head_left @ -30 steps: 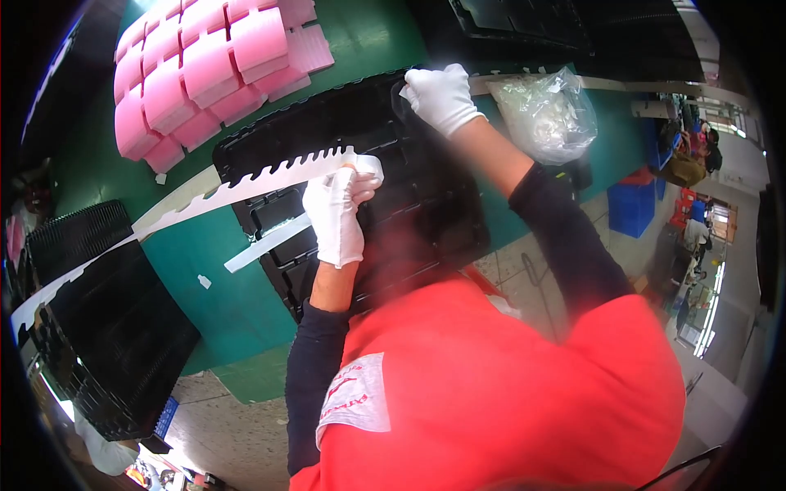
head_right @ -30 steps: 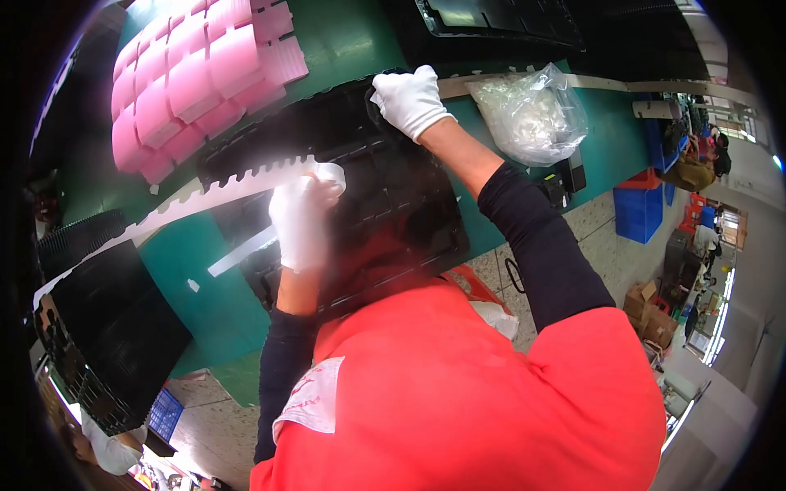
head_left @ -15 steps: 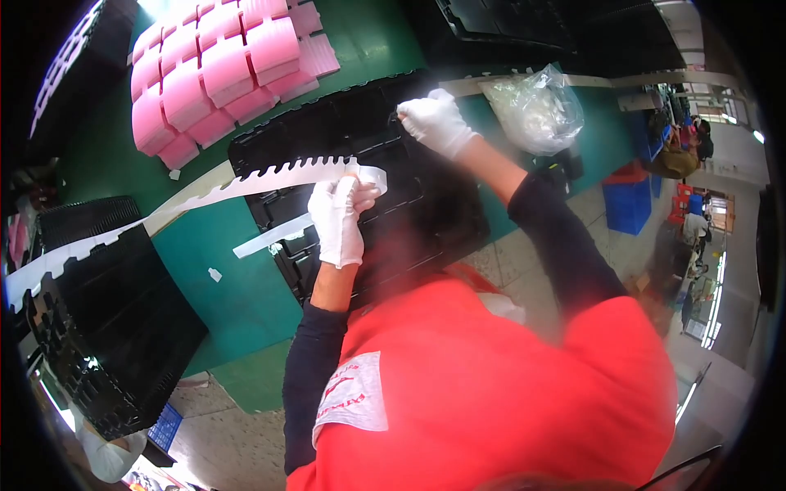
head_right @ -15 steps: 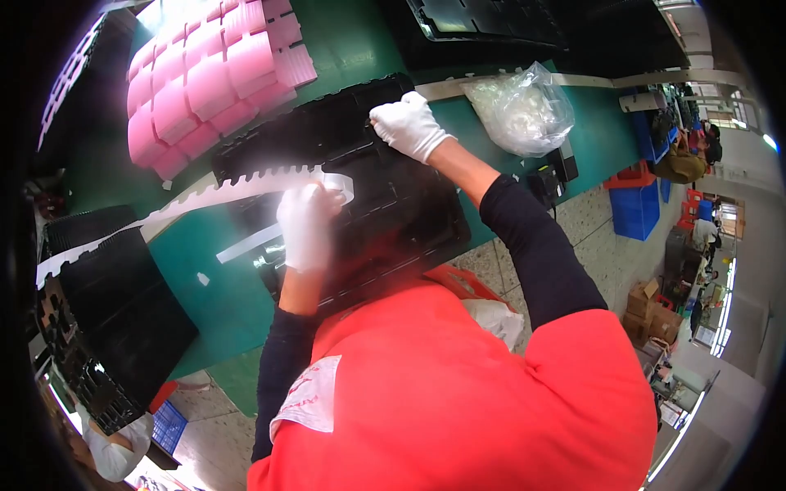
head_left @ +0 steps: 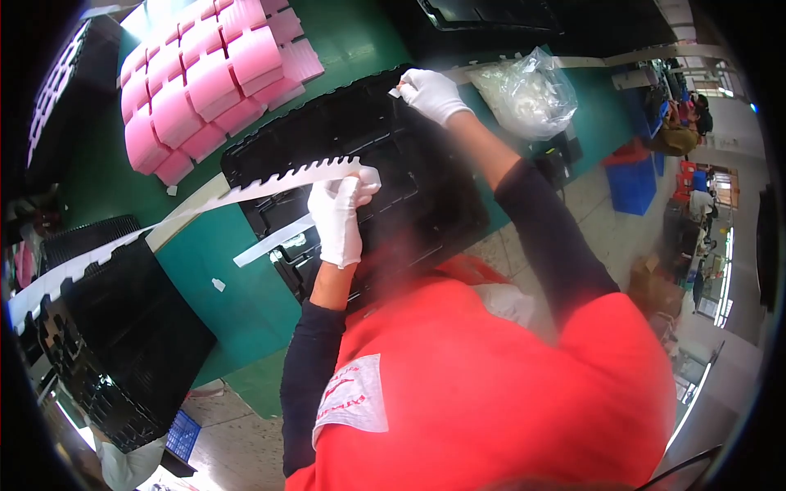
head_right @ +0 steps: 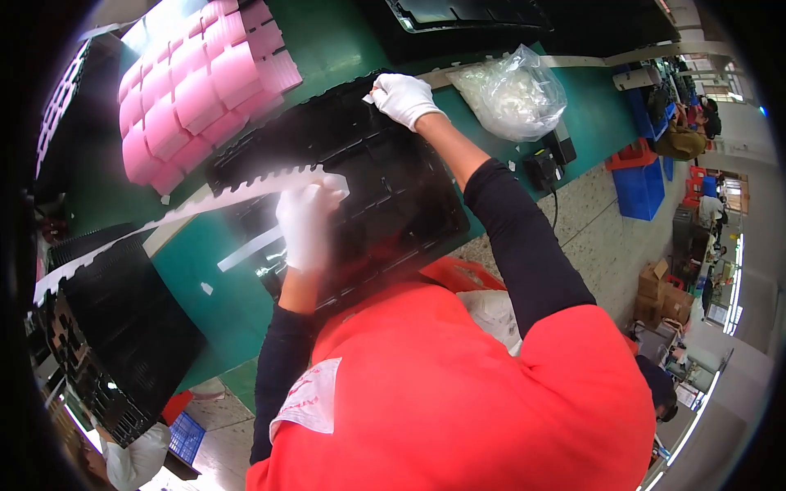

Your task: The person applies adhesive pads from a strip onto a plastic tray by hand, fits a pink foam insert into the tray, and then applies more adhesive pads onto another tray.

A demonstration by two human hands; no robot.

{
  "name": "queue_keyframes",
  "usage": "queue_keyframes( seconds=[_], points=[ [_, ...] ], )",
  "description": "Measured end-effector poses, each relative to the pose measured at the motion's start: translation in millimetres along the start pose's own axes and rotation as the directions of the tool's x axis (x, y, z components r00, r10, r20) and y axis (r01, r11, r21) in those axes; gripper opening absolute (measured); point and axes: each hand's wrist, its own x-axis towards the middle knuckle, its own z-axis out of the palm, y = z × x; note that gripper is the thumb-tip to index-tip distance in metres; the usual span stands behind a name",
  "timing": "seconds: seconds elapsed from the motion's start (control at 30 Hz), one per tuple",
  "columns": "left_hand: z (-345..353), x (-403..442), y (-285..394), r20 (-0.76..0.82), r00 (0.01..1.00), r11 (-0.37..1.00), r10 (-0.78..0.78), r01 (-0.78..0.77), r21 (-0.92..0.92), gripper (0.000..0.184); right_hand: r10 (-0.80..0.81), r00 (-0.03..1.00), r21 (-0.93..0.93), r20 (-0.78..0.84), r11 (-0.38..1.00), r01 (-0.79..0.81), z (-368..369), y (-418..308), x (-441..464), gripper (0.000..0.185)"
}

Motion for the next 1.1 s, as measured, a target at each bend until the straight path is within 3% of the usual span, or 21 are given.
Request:
queue_keyframes(
  seconds=[0.03, 0.1, 0.13, 0.17, 0.2, 0.27, 0.37, 0.43, 0.53, 0.7, 0.77, 0.93, 1.1],
  points=[
    [4.4, 1.1, 10.8, -0.001, 1.000, 1.000, -0.003, 0.003, 0.003, 0.027, 0.045, 0.999, -0.090, 0.031, 0.995, -0.042, -4.1, -6.1, 0.5, 0.026],
    [16.8, 4.1, 37.4, 0.042, 0.995, 0.993, -0.089, 0.092, -0.068, 0.031, 0.024, 0.999, -0.095, 0.041, 0.995, -0.020, -4.4, -6.6, 1.6, 0.025],
    [22.7, 8.1, 38.2, 0.085, 0.996, 0.999, -0.020, 0.017, 0.032, 0.037, 0.004, 0.999, -0.105, 0.046, 0.994, 0.001, -5.3, -4.5, 2.3, 0.024],
    [25.2, 17.9, 40.3, 0.195, 0.964, 0.896, 0.180, -0.243, 0.371, 0.042, 0.006, 0.999, -0.104, 0.048, 0.995, -0.001, -6.1, -2.0, 3.2, 0.024],
    [28.2, 30.2, 43.3, 0.363, 0.878, 0.621, 0.313, -0.478, 0.620, 0.047, -0.025, 0.998, -0.091, 0.050, 0.995, 0.029, -6.3, -0.1, 3.9, 0.024],
    [44.2, 47.3, 34.5, 0.440, 0.790, 0.364, 0.428, -0.596, 0.715, 0.057, -0.055, 0.997, -0.069, 0.055, 0.996, 0.059, -6.2, 3.7, 5.1, 0.023],
    [64.2, 76.9, 28.2, 0.480, 0.779, 0.312, 0.403, -0.610, 0.728, 0.063, -0.097, 0.995, -0.027, 0.038, 0.995, 0.098, -6.3, 8.2, 6.3, 0.023],
    [72.0, 90.4, 26.0, 0.542, 0.801, 0.260, 0.255, -0.597, 0.759, 0.068, -0.091, 0.994, -0.003, 0.053, 0.996, 0.091, -5.6, 9.4, 6.8, 0.022],
    [75.6, 100.9, 24.9, 0.584, 0.782, 0.194, 0.218, -0.621, 0.760, 0.068, -0.127, 0.991, -0.007, 0.053, 0.992, 0.127, -3.6, 12.8, 8.3, 0.021],
    [74.3, 102.8, 12.3, 0.591, 0.775, 0.137, 0.225, -0.625, 0.768, 0.068, -0.117, 0.988, -0.026, 0.098, 0.992, 0.120, -9.5, 8.7, 8.8, 0.019],
    [77.8, 101.4, 12.2, 0.562, 0.771, 0.135, 0.301, -0.618, 0.775, 0.068, -0.125, 0.986, 0.019, 0.114, 0.992, 0.124, -11.7, 10.2, 12.1, 0.020],
    [85.0, 106.3, 10.5, 0.522, 0.805, 0.133, 0.284, -0.572, 0.810, 0.070, -0.147, 0.969, 0.116, 0.197, 0.985, 0.126, -19.7, 15.5, 19.8, 0.024],
    [88.2, 109.6, 14.9, 0.524, 0.822, 0.102, 0.223, -0.554, 0.826, 0.071, -0.113, 0.960, 0.084, 0.256, 0.992, 0.095, -22.1, 11.3, 22.9, 0.023]
  ],
)
